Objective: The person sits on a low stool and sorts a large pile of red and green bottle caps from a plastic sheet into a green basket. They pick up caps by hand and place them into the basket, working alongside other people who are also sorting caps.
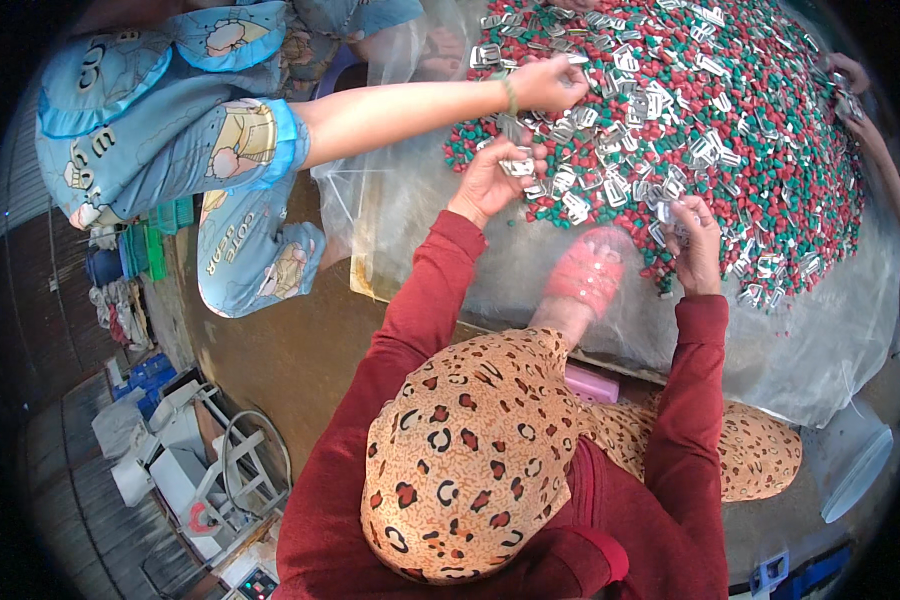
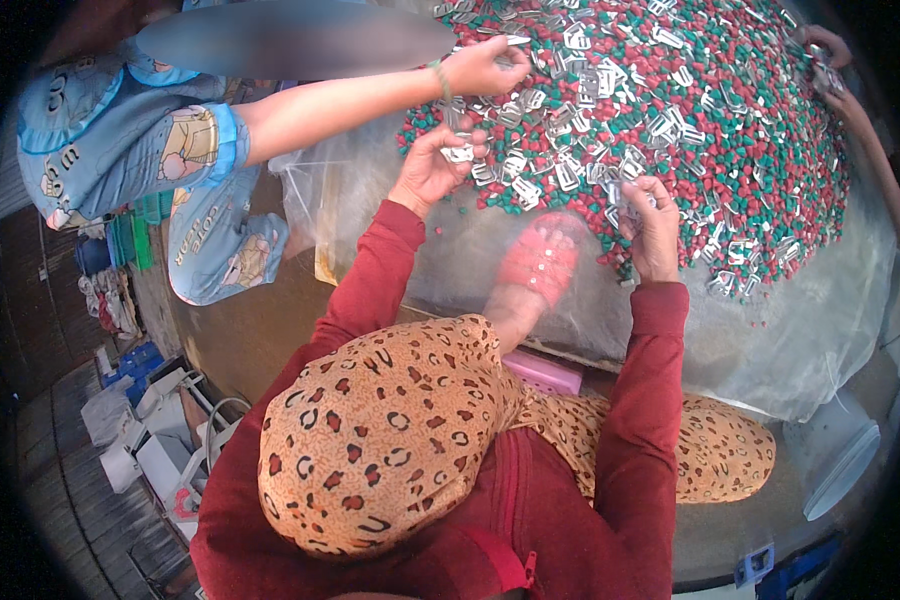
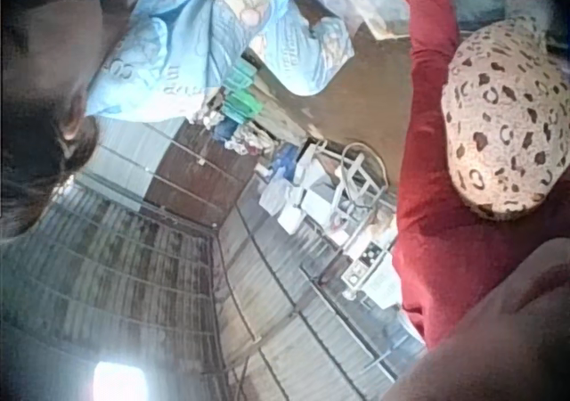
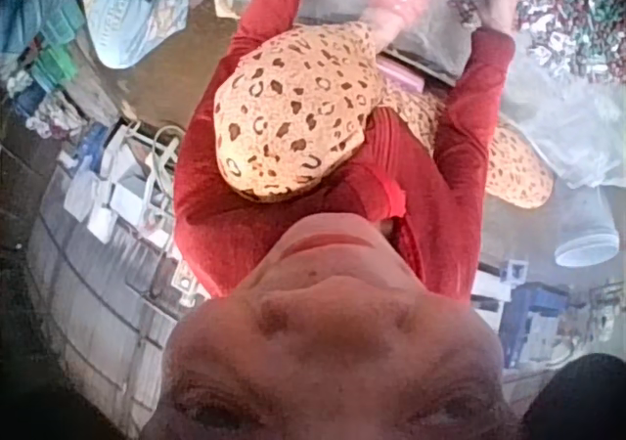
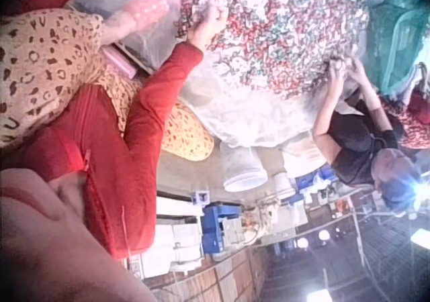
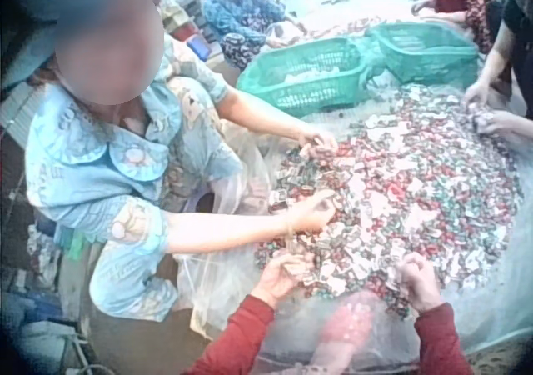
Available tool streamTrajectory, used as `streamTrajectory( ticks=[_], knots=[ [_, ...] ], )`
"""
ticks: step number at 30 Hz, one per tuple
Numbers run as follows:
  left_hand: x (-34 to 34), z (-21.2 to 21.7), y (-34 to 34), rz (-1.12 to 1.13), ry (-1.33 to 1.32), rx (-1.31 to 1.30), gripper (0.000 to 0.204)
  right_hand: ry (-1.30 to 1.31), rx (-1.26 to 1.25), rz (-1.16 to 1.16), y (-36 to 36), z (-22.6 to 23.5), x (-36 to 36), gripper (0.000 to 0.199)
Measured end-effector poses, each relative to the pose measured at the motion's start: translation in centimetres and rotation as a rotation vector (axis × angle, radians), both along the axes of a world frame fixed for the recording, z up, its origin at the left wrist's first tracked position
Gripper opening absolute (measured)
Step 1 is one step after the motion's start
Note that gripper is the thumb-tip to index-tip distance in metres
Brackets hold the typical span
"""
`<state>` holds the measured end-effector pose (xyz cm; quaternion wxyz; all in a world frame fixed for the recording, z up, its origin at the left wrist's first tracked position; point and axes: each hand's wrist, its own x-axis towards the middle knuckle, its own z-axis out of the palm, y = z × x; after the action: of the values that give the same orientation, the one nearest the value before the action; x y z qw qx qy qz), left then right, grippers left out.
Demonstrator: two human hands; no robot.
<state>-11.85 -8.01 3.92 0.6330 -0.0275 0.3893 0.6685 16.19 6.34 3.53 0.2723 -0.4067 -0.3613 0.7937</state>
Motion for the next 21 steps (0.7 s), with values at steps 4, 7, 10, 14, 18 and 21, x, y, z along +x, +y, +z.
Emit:
streamTrajectory(
  ticks=[4,7,10,14,18,21],
  knots=[
    [-1.6,1.0,-1.6,-0.168,0.350,-0.028,0.044,0.382,-0.155,0.031,-0.7,2.0,-0.5,0.009],
    [-1.3,2.3,-1.8,-0.189,0.293,0.026,0.051,0.411,-0.166,0.122,-0.7,1.7,-0.7,0.013],
    [-1.4,2.3,-1.9,-0.237,0.225,0.077,0.049,0.507,-0.332,0.047,-1.8,2.0,-1.4,0.023],
    [-1.5,0.3,-1.8,-0.213,0.018,0.187,0.045,0.850,-0.643,-0.010,-3.3,1.4,-1.9,0.030],
    [1.2,0.8,-0.9,-0.237,0.193,-0.034,0.031,0.860,-0.722,0.028,-5.5,0.1,-1.7,0.026],
    [2.6,0.5,0.1,-0.390,0.480,-0.050,0.024,0.424,-0.547,-0.033,-6.1,0.7,-2.0,0.022]
  ],
)
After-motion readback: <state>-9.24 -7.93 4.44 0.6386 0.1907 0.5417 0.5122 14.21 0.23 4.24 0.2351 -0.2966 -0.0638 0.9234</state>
